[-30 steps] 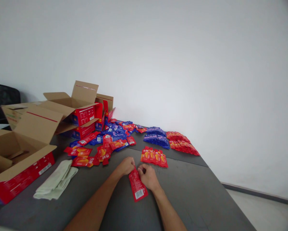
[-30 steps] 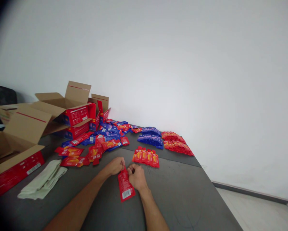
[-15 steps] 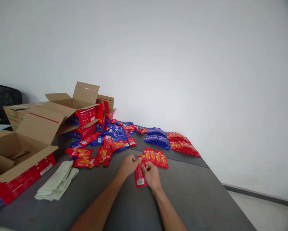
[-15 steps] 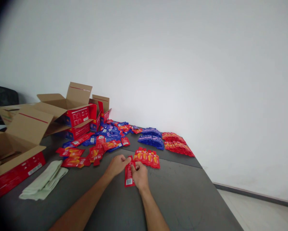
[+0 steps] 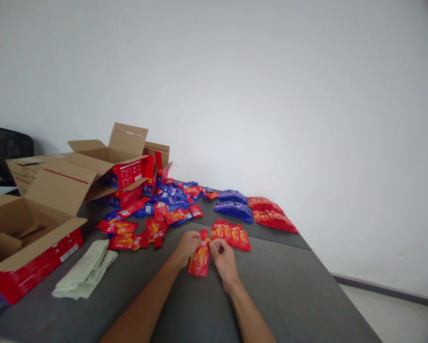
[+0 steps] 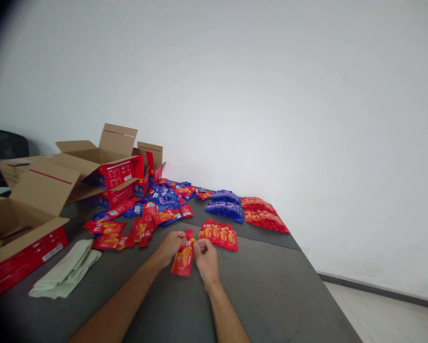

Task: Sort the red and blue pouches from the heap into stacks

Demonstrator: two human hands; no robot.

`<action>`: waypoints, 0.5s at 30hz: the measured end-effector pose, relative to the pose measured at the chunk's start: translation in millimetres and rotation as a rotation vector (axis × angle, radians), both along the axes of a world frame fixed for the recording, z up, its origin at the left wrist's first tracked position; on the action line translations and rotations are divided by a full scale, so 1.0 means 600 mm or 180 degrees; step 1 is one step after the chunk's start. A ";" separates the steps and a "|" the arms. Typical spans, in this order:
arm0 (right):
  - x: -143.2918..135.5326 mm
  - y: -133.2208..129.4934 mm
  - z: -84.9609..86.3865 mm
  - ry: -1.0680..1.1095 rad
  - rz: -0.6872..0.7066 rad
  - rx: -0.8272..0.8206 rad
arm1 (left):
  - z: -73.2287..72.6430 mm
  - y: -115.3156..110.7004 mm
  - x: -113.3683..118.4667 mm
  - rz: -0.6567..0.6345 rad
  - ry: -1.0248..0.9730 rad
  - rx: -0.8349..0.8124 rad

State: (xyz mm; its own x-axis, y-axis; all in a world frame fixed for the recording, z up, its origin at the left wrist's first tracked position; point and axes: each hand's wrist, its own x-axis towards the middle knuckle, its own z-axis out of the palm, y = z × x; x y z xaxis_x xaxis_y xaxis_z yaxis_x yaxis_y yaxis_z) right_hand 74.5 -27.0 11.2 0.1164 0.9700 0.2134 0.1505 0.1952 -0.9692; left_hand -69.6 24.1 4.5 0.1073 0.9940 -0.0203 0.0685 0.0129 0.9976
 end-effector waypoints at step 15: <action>0.007 -0.003 -0.011 0.0306 0.0261 -0.0361 | 0.017 -0.010 0.015 0.0208 0.0266 0.0290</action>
